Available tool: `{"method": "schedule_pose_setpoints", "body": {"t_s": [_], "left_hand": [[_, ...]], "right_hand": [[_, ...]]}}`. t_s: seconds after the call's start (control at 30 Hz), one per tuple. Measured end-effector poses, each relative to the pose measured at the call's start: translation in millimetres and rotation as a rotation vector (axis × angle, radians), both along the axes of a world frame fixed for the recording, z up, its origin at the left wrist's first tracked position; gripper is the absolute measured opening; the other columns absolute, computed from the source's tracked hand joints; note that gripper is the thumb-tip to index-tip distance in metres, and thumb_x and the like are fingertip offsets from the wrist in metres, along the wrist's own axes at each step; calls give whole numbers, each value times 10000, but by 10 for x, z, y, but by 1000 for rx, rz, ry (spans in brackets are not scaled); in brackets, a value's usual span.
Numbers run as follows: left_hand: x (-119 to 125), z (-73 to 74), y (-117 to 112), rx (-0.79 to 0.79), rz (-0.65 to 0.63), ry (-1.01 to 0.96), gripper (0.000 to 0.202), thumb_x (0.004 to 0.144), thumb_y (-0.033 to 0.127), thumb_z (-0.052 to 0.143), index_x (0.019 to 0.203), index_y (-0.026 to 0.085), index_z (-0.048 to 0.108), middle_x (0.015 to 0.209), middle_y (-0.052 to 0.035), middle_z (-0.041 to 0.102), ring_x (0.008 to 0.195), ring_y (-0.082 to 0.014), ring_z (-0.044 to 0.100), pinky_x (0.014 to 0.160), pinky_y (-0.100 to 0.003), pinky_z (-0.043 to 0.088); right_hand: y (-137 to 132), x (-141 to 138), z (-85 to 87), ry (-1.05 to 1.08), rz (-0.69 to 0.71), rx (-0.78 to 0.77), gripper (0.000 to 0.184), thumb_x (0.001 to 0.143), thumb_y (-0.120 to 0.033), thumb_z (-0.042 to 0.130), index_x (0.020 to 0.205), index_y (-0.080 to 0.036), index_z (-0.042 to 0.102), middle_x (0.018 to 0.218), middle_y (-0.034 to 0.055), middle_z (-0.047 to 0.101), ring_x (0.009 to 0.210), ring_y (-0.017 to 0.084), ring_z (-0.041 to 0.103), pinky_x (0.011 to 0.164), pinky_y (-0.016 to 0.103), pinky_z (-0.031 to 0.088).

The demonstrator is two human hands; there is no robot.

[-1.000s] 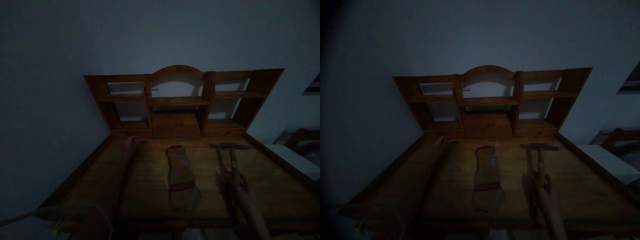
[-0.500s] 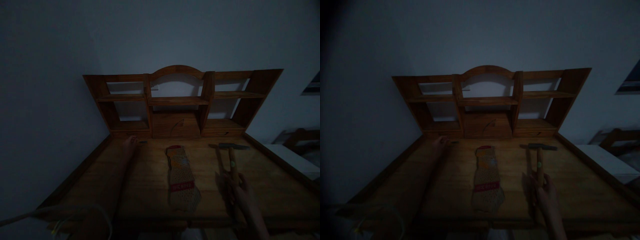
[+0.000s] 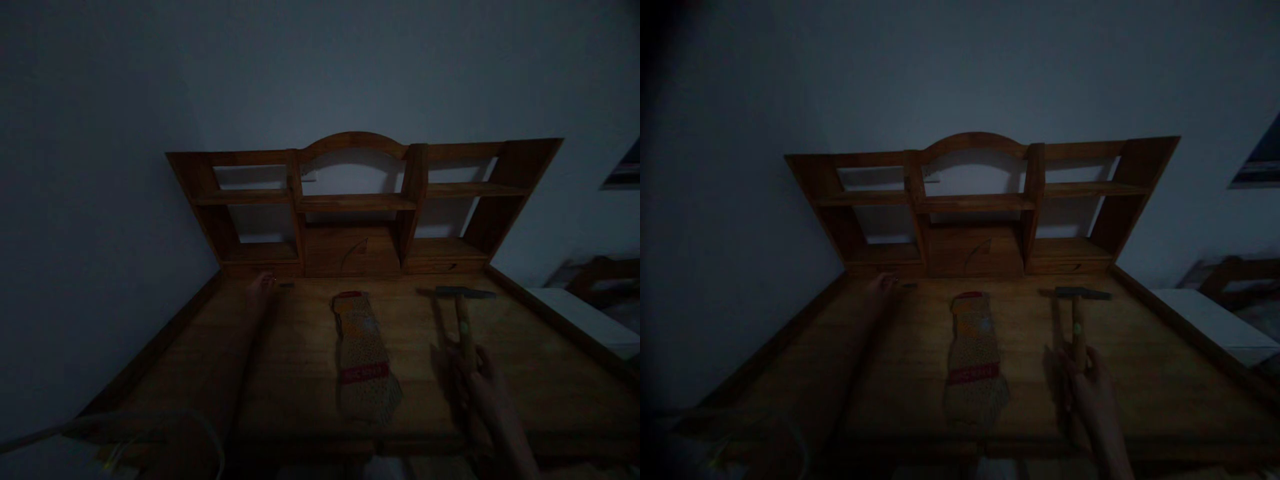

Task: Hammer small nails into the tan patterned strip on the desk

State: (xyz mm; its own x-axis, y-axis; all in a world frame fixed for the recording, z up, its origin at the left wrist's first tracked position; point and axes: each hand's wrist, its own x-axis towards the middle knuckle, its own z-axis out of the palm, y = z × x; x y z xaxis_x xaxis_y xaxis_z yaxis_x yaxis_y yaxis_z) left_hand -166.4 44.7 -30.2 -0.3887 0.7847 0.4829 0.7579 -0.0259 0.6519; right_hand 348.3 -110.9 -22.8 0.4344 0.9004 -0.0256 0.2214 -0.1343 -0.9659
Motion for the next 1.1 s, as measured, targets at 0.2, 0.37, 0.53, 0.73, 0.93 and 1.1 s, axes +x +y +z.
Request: {"method": "schedule_pose_setpoints", "body": {"t_s": [0.2,0.37,0.53,0.73,0.93,1.1], "left_hand": [[45,43,-45,-5,-13,78,220,822,270,520,1002,180,611,951,-75,702,837,-203,665,764,-315,510],[143,145,-70,-9,-12,126,189,841,268,507,980,186,606,953,-78,701,848,-207,660,780,-327,509],[626,335,-125,95,-219,133,180,855,319,514,955,216,623,980,-60,692,877,-205,660,798,-326,511],[1551,323,-121,20,-652,-438,189,775,358,633,848,193,581,819,-32,693,767,-176,689,702,-294,553],[1933,179,-223,-36,-723,-582,195,831,373,584,882,185,574,793,-49,680,733,-166,680,678,-292,556],[1863,57,-242,82,-598,-447,162,864,358,543,909,210,592,848,-39,679,800,-165,671,758,-299,534]], "right_hand": [[-2,-19,34,17,-8,-30,537,642,-488,656,1055,-157,564,422,-62,505,316,148,464,344,248,352],[-18,-31,104,36,8,-61,530,653,-489,641,1062,-160,567,432,-49,519,329,160,479,342,254,348],[-13,-41,101,51,18,-19,509,644,-484,635,1035,-163,574,436,-45,521,316,153,461,335,257,346],[3,-13,51,46,68,-48,517,663,-440,653,1091,-180,523,407,-78,490,312,156,457,330,248,348],[8,9,74,-14,44,-90,520,673,-463,655,1100,-193,531,515,-31,587,379,188,542,368,269,390],[-2,-8,55,-40,36,-91,511,704,-531,628,1089,-205,544,505,-39,565,388,183,542,369,258,385]]}}
